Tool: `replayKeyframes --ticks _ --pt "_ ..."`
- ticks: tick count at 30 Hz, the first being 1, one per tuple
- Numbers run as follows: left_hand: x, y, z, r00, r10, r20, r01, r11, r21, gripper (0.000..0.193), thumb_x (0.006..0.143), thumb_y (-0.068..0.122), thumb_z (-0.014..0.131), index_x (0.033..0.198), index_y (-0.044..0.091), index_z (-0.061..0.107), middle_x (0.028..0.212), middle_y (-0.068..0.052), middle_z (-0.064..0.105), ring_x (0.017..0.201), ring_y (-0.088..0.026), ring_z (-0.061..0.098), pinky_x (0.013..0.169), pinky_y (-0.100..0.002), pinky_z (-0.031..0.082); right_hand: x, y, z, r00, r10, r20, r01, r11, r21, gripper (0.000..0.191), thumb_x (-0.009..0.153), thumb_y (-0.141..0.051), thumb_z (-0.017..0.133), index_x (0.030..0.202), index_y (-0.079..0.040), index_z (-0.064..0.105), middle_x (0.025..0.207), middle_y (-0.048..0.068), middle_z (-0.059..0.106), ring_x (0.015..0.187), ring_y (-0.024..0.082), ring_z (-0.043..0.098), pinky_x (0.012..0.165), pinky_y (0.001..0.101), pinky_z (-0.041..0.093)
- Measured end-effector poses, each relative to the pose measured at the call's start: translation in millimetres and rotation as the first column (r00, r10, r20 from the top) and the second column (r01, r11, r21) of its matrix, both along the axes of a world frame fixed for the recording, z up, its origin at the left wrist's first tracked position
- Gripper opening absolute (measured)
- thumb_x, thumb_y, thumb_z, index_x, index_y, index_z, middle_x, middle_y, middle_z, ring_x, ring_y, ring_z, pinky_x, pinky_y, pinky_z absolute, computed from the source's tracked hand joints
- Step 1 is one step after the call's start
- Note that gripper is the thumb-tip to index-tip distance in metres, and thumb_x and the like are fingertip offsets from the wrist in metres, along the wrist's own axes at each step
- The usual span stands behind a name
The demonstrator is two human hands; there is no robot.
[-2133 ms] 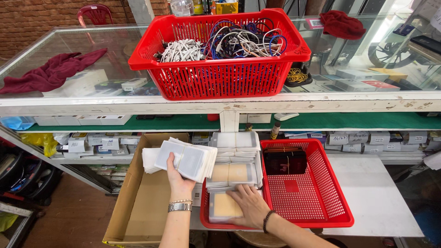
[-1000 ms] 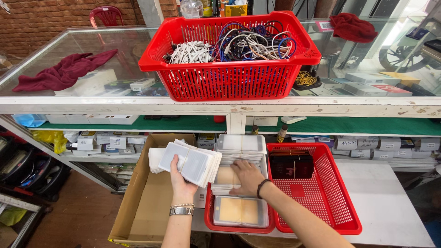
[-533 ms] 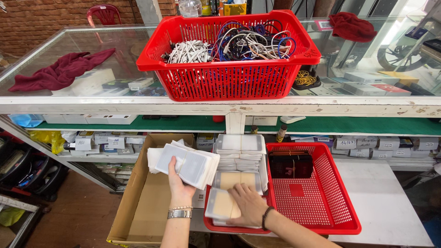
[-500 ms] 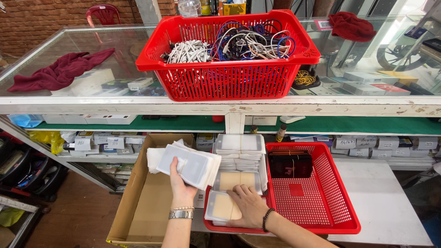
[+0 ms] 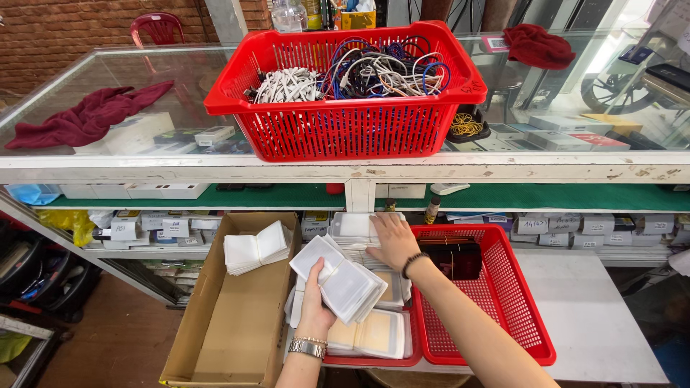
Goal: The person wraps phone cases in white paper sleeves and stacks the wrapped cases on the counter. They place some wrapped cases into a cardboard box and set other cases and pouches into a red basket while sorting through the stack.
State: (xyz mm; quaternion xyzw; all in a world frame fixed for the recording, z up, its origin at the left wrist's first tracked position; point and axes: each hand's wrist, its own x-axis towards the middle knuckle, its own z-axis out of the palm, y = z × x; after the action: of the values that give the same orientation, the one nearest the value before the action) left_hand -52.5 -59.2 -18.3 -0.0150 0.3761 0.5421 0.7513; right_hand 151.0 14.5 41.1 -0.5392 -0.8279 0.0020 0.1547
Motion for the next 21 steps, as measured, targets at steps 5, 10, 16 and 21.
replayKeyframes --ticks 5,10,16,21 --pt "-34.7 0.4 4.2 0.998 0.052 -0.038 -0.052 0.999 -0.015 0.064 0.082 0.048 0.070 0.132 0.009 0.062 0.120 -0.013 0.072 0.107 -0.031 0.070 0.093 -0.048 0.057 -12.8 25.2 13.8 0.973 -0.050 0.226 0.102 0.970 -0.223 0.099 0.068 -0.060 0.084 0.139 -0.005 0.044 0.137 0.015 0.046 0.133 0.032 0.040 0.114 0.0564 0.029" --pt "-78.2 -1.3 6.2 0.989 0.146 0.004 -0.146 0.989 0.012 0.069 0.084 0.054 0.067 0.132 0.006 0.060 0.123 -0.014 0.070 0.109 -0.033 0.069 0.095 -0.051 0.056 -9.1 28.6 9.4 0.982 -0.026 0.185 0.072 0.967 -0.245 0.094 0.066 -0.056 0.085 0.134 -0.004 0.047 0.134 0.020 0.048 0.135 0.038 0.042 0.105 0.0475 0.043" --pt "-92.0 -3.8 13.6 0.978 0.208 -0.022 -0.208 0.978 -0.002 0.068 0.083 0.056 0.063 0.136 0.013 0.059 0.129 -0.008 0.069 0.114 -0.031 0.066 0.097 -0.053 0.053 -7.9 27.3 6.6 0.993 -0.002 0.115 0.033 0.963 -0.268 0.091 0.062 -0.054 0.086 0.127 -0.004 0.047 0.119 0.020 0.055 0.122 0.036 0.053 0.106 0.0468 0.042" --pt "-92.4 -1.4 29.6 0.973 0.229 -0.020 -0.228 0.972 0.053 0.067 0.085 0.054 0.064 0.138 0.013 0.058 0.132 -0.009 0.068 0.117 -0.030 0.066 0.099 -0.051 0.053 -9.9 -2.5 19.6 0.988 0.054 0.147 -0.003 0.944 -0.330 0.092 0.068 -0.059 0.078 0.135 -0.005 0.044 0.118 0.019 0.056 0.114 0.035 0.057 0.101 0.0464 0.047"
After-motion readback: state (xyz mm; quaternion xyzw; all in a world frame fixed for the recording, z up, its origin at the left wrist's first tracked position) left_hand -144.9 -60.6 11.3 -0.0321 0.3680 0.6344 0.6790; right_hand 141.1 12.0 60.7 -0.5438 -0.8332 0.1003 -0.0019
